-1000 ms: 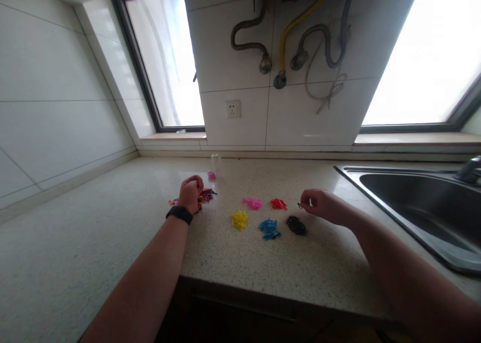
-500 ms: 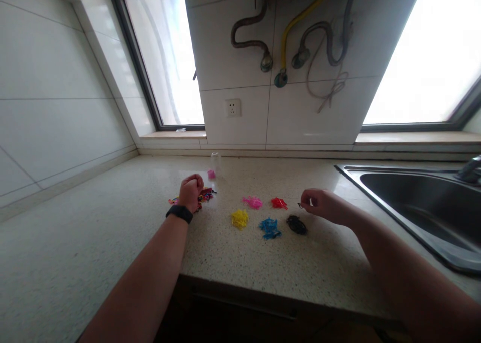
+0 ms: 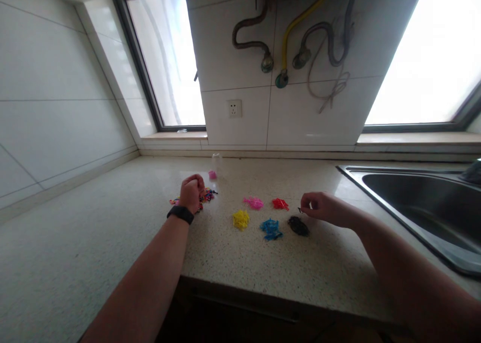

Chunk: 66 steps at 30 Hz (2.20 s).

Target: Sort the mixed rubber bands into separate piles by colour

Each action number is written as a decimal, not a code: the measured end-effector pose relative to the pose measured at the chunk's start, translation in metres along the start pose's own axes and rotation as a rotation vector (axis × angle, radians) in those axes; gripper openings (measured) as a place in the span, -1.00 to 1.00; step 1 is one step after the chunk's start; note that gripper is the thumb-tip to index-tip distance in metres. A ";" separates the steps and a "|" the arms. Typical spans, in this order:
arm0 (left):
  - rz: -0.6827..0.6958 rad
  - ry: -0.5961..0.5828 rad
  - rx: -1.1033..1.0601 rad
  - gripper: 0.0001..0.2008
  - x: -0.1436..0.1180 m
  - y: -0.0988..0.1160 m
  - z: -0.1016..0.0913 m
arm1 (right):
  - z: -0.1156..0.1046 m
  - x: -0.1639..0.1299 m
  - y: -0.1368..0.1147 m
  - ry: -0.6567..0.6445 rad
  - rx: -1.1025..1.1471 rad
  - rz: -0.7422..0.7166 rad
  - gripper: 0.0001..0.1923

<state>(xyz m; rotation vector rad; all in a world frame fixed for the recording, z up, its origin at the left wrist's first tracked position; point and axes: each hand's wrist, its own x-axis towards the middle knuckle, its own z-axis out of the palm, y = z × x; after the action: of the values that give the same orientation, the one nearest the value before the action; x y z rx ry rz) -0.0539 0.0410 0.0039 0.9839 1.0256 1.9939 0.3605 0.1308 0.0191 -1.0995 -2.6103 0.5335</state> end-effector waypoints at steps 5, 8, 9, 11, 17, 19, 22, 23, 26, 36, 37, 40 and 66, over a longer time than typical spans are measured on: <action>0.006 0.003 -0.012 -0.92 0.001 -0.002 -0.001 | 0.001 -0.001 -0.002 -0.076 0.024 0.013 -0.74; 0.009 0.009 -0.011 -0.92 0.001 -0.003 -0.001 | 0.001 -0.001 -0.002 -0.094 0.024 0.021 -0.73; 0.010 0.011 -0.009 -0.91 0.001 -0.003 -0.002 | 0.000 -0.001 -0.002 -0.100 0.024 0.021 -0.72; 0.009 0.013 -0.003 -0.91 0.001 -0.003 -0.002 | 0.000 -0.002 -0.003 -0.117 0.029 0.018 -0.69; 0.008 0.011 0.006 -0.91 0.000 -0.002 -0.001 | -0.001 -0.002 -0.003 -0.121 0.069 0.032 -0.62; 0.012 0.010 0.014 -0.90 0.000 -0.001 -0.001 | -0.001 -0.002 -0.002 -0.110 0.080 0.039 -0.64; 0.033 0.011 0.036 -0.90 -0.001 0.000 -0.001 | 0.000 -0.001 0.000 -0.091 0.105 0.046 -0.64; 0.038 0.010 0.040 -0.90 -0.001 0.000 -0.001 | 0.001 -0.001 0.001 -0.081 0.119 0.046 -0.63; 0.028 0.003 0.038 -0.89 -0.002 0.001 -0.001 | 0.000 0.000 0.003 -0.049 0.179 0.041 -0.59; 0.017 0.022 0.030 -0.88 -0.004 0.003 0.003 | -0.005 -0.001 -0.006 -0.005 0.498 0.048 -0.69; 0.016 0.023 0.025 -0.88 -0.005 0.003 0.003 | -0.005 0.000 -0.006 0.009 0.541 0.040 -0.74; 0.015 0.030 0.025 -0.89 -0.006 0.004 0.004 | -0.004 0.002 -0.004 0.061 0.632 0.027 -0.67; 0.028 0.037 0.086 -0.92 -0.004 0.004 0.003 | 0.000 0.005 -0.002 0.058 0.573 0.053 -0.53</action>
<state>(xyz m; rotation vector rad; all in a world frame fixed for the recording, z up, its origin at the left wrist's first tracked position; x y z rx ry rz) -0.0503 0.0367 0.0066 1.0146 1.1319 2.0120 0.3560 0.1334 0.0204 -0.9645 -2.1639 1.1483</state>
